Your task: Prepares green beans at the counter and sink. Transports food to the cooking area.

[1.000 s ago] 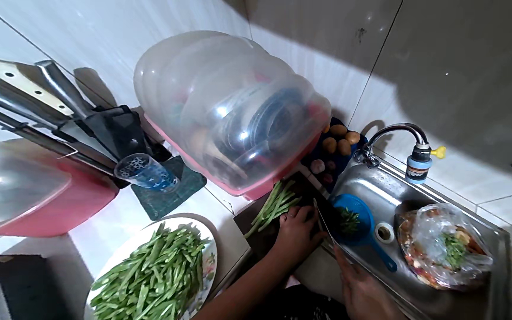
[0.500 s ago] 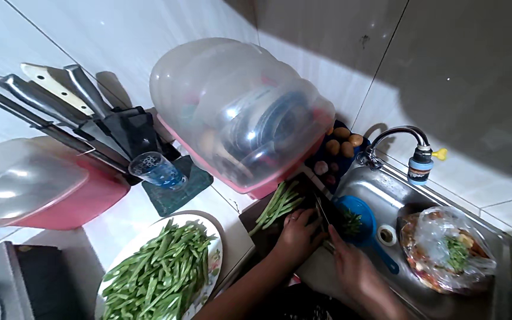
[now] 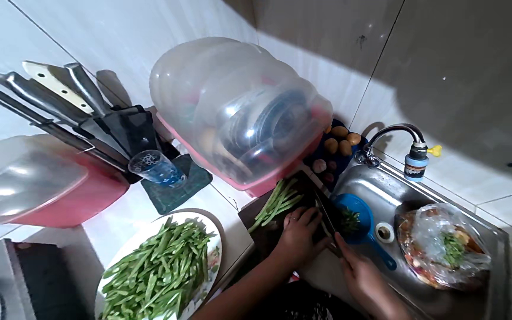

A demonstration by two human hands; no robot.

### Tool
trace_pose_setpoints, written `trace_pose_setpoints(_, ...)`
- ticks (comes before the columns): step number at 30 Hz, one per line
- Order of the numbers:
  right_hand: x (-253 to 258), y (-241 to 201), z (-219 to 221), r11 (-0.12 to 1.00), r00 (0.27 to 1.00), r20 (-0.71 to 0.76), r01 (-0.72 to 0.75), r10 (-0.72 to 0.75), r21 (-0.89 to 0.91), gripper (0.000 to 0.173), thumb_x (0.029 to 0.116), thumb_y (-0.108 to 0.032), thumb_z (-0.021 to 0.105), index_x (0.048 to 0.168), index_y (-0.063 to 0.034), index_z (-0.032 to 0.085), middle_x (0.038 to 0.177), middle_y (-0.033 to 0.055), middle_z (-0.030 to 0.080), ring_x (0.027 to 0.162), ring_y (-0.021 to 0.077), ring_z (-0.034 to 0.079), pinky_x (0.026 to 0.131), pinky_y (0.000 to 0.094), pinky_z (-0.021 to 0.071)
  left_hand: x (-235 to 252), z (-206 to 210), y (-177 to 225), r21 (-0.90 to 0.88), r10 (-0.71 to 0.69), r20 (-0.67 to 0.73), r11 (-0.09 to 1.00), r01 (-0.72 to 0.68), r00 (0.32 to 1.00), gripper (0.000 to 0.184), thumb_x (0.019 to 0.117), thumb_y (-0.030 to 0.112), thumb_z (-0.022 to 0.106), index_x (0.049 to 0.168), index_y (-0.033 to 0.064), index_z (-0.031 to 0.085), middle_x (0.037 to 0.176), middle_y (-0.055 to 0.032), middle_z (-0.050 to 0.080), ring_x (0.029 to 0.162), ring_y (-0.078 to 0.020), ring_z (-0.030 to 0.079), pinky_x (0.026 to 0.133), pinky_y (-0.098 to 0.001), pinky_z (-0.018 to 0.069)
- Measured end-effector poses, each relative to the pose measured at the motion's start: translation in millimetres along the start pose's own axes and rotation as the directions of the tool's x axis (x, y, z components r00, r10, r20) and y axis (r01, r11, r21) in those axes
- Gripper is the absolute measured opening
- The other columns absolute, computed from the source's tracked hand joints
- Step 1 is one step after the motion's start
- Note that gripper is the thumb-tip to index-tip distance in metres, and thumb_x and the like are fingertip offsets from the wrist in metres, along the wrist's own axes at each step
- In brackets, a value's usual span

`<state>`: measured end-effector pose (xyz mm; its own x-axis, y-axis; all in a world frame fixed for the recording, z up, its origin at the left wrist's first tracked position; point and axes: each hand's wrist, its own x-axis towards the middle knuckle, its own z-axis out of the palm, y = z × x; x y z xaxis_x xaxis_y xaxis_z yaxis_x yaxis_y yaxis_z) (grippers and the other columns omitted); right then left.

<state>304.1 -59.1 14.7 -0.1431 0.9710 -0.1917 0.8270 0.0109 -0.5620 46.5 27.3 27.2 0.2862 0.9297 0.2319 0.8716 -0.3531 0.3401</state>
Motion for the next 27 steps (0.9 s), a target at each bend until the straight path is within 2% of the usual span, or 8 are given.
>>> trace_pose_setpoints(1, -4.4, 2.9, -0.2, 1.0, 1.0, 0.004, 0.013, -0.013, -0.016, 0.061, 0.1053, -0.039, 0.045, 0.162, -0.0443, 0.022, 0.132, -0.0037, 0.066, 0.098, 0.0115, 0.071, 0.081, 0.0419, 0.0631, 0.3, 1.9, -1.5, -0.006, -0.002, -0.009, 1.0, 0.002, 1.0, 0.07, 0.0819, 0.081, 0.058, 0.144, 0.0481, 0.053, 0.154, 0.0202, 0.046, 0.143, -0.0135, 0.04, 0.116, -0.0521, 0.0336)
trace_pose_setpoints(4, -22.0, 3.7, -7.9, 0.999, 0.999, 0.029, 0.031, -0.03, -0.04, 0.061, 0.1054, -0.04, 0.045, 0.162, -0.0427, 0.022, 0.131, -0.0018, 0.067, 0.1, 0.014, 0.071, 0.083, 0.0443, 0.0629, 0.5, 1.6, -3.9, -0.008, -0.005, -0.018, 1.0, 0.005, 1.0, 0.061, 0.0867, 0.074, 0.058, 0.142, 0.0484, 0.055, 0.154, 0.0201, 0.046, 0.143, -0.0119, 0.04, 0.116, -0.0496, 0.0343)
trace_pose_setpoints(7, -41.3, -3.9, -21.7, 0.998, 0.996, 0.089, 0.037, -0.033, -0.051, 0.06, 0.1068, -0.044, 0.041, 0.163, -0.0426, 0.018, 0.122, 0.0025, 0.069, 0.092, 0.0182, 0.072, 0.075, 0.0475, 0.0636, 0.8, 2.5, -4.6, -0.01, -0.012, -0.033, 1.0, 0.011, 0.999, 0.06, 0.0856, 0.074, 0.06, 0.141, 0.0486, 0.057, 0.149, 0.0172, 0.051, 0.141, -0.0123, 0.043, 0.115, -0.0497, 0.0361)
trace_pose_setpoints(9, -49.6, -12.2, -31.0, 0.997, 0.993, 0.109, 0.044, -0.036, -0.07, 0.06, 0.1074, -0.043, 0.039, 0.163, -0.0424, 0.017, 0.12, 0.0042, 0.069, 0.09, 0.0195, 0.072, 0.075, 0.0481, 0.0634, 1.3, 1.6, -3.9, -0.008, -0.018, -0.032, 1.0, 0.018, 0.999, 0.06, 0.0849, 0.073, 0.06, 0.14, 0.0493, 0.057, 0.148, 0.0168, 0.051, 0.14, -0.0128, 0.043, 0.115, -0.05, 0.036)
trace_pose_setpoints(12, -55.3, -10.1, -29.9, 0.993, 0.995, 0.084, 0.062, -0.054, -0.099, 0.06, 0.1071, -0.041, 0.041, 0.163, -0.0424, 0.019, 0.118, 0.0026, 0.07, 0.091, 0.0179, 0.071, 0.077, 0.0459, 0.063, 2.3, 0.9, -3.5, -0.008, -0.025, -0.025, 1.0, 0.025, 0.999, 0.062, 0.0834, 0.075, 0.061, 0.14, 0.0504, 0.057, 0.149, 0.0162, 0.051, 0.14, -0.0131, 0.043, 0.114, -0.0506, 0.0362)
trace_pose_setpoints(15, -56.7, 4.0, -18.4, 0.991, 0.996, 0.068, 0.058, -0.05, -0.118, 0.06, 0.1064, -0.044, 0.042, 0.162, -0.0453, 0.019, 0.116, 0.0011, 0.069, 0.089, 0.0163, 0.071, 0.074, 0.045, 0.063, 2.5, 0.4, -4.6, -0.006, -0.022, -0.017, 1.0, 0.022, 1.0, 0.062, 0.083, 0.075, 0.061, 0.139, 0.0505, 0.057, 0.149, 0.0178, 0.051, 0.14, -0.0125, 0.042, 0.114, -0.0503, 0.0361)
trace_pose_setpoints(20, -55.9, -3.3, -26.0, 0.991, 0.996, 0.076, 0.062, -0.053, -0.116, 0.059, 0.1068, -0.041, 0.042, 0.162, -0.044, 0.021, 0.116, 0.0013, 0.07, 0.091, 0.0168, 0.071, 0.077, 0.0448, 0.0629, 2.2, 1.0, -3.5, -0.03, -0.022, -0.023, 0.999, 0.021, 0.999, 0.054, 0.0853, 0.071, 0.062, 0.136, 0.0518, 0.06, 0.148, 0.0195, 0.052, 0.139, -0.0111, 0.044, 0.115, -0.05, 0.0355)
trace_pose_setpoints(27, -56.7, 12.4, -15.3, 0.988, 0.997, 0.058, 0.061, -0.053, -0.141, 0.059, 0.1066, -0.044, 0.041, 0.161, -0.0476, 0.019, 0.116, 0.0005, 0.069, 0.089, 0.0152, 0.071, 0.075, 0.0435, 0.0629, 5.5, -0.5, 1.1, -0.013, -0.031, -0.028, 0.999, 0.031, 0.999, 0.052, 0.084, 0.071, 0.062, 0.132, 0.0533, 0.062, 0.148, 0.0204, 0.052, 0.138, -0.0101, 0.045, 0.113, -0.0511, 0.0355)
